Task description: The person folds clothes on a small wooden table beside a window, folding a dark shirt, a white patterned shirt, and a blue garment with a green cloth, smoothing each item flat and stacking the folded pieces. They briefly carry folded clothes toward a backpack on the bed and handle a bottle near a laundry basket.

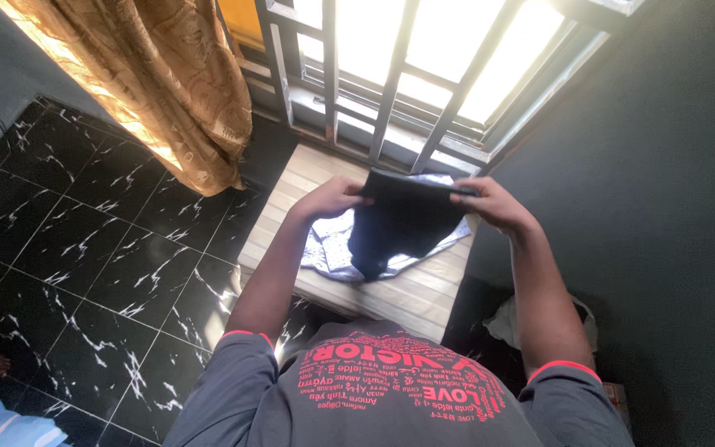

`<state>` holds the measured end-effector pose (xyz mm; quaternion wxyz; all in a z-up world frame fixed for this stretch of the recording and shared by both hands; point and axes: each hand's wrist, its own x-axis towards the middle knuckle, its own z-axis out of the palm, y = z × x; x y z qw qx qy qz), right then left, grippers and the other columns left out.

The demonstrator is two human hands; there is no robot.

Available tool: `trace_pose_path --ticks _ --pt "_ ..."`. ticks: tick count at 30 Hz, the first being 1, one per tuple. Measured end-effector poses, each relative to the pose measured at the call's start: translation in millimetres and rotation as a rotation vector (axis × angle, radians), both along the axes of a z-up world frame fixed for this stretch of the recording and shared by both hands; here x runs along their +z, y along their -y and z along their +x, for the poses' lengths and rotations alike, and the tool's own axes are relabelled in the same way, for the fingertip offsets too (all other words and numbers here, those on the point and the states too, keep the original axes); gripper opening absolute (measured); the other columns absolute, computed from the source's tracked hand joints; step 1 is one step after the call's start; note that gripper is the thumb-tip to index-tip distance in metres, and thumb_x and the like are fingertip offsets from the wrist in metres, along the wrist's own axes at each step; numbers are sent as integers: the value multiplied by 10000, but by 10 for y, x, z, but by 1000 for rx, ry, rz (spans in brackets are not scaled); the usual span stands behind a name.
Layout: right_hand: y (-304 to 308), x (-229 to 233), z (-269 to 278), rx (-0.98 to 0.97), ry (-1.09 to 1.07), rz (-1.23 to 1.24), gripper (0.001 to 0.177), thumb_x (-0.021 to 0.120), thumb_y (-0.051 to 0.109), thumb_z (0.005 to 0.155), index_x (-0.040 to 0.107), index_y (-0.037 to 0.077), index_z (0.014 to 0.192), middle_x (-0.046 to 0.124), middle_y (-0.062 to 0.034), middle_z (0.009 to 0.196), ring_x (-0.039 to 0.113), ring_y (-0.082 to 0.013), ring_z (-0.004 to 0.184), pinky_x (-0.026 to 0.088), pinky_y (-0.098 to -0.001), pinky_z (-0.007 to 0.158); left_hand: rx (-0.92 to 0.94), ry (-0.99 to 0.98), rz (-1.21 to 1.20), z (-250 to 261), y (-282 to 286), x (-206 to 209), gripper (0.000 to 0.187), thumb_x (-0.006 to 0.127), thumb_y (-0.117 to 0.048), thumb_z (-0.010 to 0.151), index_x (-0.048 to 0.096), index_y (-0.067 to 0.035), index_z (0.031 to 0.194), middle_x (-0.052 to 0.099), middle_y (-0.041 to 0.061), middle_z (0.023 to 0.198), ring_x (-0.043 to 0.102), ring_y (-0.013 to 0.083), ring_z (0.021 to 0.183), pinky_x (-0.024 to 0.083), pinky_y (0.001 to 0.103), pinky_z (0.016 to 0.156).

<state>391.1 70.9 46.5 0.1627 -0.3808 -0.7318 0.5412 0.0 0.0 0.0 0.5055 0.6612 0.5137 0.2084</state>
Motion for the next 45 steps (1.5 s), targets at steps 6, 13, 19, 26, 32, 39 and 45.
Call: trace_pose_path --ticks 6,13,19,26,32,39,45 --pt "-114 -200 -112 12 -770 -635 527 571 399 994 620 -13 1318 664 -154 1199 631 -277 1110 516 -458 935 179 979 -244 158 -94 -110 473 640 -376 1034 604 -41 1366 711 81 1195 679 184 1052 549 361 918" --pt "646 -909 -451 -94 -974 -764 854 562 676 880 485 118 1522 594 -92 1481 551 -293 1358 444 -496 1130 70 779 -416 338 343 -883 540 819 -217 912 611 24 1347 683 80 1249 648 194 1191 512 375 1038" --pt "503 -1259 -435 -330 -496 -837 455 739 131 903 618 -3 1321 693 -146 1241 680 -293 1127 533 -463 1024 292 364 -232 342 281 -919 398 824 -231 864 741 27 1155 741 176 1021 692 252 921 573 346 734" --pt "318 -1270 -474 -495 -482 -708 392 730 40 858 654 15 1242 722 -109 1143 704 -268 1056 562 -434 937 410 274 371 440 379 -683 289 860 -239 798 803 -80 1033 607 156 1331 627 240 1183 573 379 952" --pt "284 -1257 -466 -652 -438 -676 326 775 47 845 695 10 1159 732 -99 1077 715 -243 980 573 -394 871 314 202 640 448 454 -493 188 823 -200 815 818 -159 998 555 126 1510 412 345 1450 319 509 1200" --pt "269 -1121 -398 -537 -409 -624 236 782 105 883 707 -5 1077 751 -82 985 713 -174 850 552 -287 761 293 267 616 428 502 -277 196 818 -143 839 803 -82 1024 757 72 1170 694 236 1155 457 399 1013" --pt "236 -940 -404 -551 -373 -540 184 771 116 936 730 -17 1056 752 -81 920 681 -135 740 499 -256 636 352 292 556 428 529 -118 198 812 -116 825 789 -47 1010 754 72 1083 718 166 884 554 278 733"
